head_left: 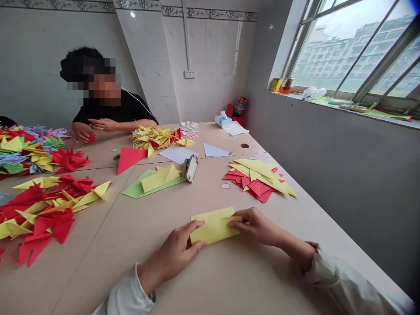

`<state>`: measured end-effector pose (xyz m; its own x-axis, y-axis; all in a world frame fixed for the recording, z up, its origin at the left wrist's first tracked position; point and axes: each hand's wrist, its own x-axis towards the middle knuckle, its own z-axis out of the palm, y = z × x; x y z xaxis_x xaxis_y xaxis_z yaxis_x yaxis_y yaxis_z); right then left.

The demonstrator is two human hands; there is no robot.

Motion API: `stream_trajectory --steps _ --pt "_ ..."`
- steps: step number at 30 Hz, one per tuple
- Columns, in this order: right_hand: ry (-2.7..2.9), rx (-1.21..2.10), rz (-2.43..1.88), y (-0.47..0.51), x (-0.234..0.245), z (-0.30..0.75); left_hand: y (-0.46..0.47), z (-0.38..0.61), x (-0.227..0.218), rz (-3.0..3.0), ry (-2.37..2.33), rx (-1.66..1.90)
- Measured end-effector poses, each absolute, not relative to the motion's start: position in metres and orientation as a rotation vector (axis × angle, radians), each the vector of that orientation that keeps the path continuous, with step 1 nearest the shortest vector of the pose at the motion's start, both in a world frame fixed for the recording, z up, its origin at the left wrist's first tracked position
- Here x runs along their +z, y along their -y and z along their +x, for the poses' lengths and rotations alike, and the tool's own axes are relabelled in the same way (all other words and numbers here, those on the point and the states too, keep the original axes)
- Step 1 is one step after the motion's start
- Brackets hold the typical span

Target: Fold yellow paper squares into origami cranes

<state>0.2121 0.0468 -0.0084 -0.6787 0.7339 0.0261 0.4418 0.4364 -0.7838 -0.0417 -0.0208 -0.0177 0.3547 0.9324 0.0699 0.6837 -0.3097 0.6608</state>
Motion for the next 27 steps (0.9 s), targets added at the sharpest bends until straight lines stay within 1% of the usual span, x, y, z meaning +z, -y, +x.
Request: stream_trajectory --steps 2,4,6,8,11,16,27 --pt "2.265 1.08 -1.156 -0.054 -0.013 0.206 0.027 -0.037 -0.019 2.078 -1.564 0.721" --pt "2.258 0.997 -1.21 -0.059 -0.015 0.2 0.033 -0.027 -0.02 2.283 -1.694 0.822" --pt "2.284 0.904 -1.223 -0.061 -0.015 0.195 0.039 -0.015 -0.02 2.532 -1.658 0.669" --pt "2.316 0.84 -1.246 -0.062 -0.015 0.192 0.042 -0.006 -0.022 2.661 -1.462 0.487" --pt "2.348 0.781 -1.279 -0.062 -0.014 0.188 0.043 0.001 -0.028 2.656 -1.368 0.374" --pt "2.359 0.702 -1.326 -0.062 -0.02 0.186 0.041 -0.001 -0.031 2.618 -1.372 0.396" --pt "2.332 0.7 -1.373 -0.063 -0.027 0.185 0.037 -0.001 -0.028 2.589 -1.419 0.403"
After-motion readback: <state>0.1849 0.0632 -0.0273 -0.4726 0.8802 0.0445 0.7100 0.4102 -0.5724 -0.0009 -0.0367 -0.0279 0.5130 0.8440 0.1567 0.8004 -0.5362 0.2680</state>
